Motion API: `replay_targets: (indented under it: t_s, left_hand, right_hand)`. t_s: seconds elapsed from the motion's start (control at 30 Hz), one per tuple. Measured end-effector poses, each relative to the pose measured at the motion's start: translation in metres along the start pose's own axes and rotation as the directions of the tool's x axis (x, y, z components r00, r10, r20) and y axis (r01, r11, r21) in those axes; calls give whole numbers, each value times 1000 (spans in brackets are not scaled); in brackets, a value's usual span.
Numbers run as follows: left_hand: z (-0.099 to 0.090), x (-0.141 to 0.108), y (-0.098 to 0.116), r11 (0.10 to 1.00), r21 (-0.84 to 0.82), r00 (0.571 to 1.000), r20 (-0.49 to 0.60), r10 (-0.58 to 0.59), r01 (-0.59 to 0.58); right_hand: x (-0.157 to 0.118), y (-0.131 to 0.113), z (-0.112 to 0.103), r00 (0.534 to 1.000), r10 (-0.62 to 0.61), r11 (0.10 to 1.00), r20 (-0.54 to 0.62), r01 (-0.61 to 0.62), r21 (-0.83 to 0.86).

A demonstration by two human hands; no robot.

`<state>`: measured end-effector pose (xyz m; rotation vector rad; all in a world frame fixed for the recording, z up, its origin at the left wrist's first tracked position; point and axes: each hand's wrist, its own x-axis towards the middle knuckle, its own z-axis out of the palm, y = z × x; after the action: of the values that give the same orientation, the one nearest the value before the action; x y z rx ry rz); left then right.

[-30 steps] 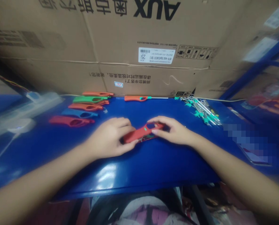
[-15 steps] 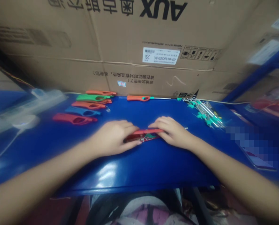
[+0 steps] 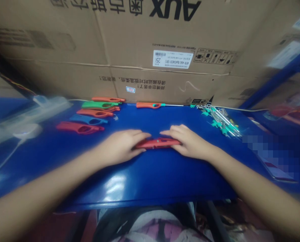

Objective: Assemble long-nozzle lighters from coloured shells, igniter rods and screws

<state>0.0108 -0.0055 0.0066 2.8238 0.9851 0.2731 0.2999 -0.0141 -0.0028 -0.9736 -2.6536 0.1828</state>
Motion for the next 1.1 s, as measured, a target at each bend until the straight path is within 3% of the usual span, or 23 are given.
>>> replay_targets:
  t_s: [0.47,0.8,1.1]
  left_hand:
    - [0,4,4,998,-52,997,-67,-37,34]
    - [-1,5,4,1000,-8,999,-47,16,-17]
    - [3,6,2,1000,12,1000,3,-12,12]
  right_hand:
    - [0,1,5,1000,-4,1000,-22,5,1]
    - [3,-2,4,999,54,998,5,-54,31]
    - [3,-1,13,995,92,994,24,-93,55]
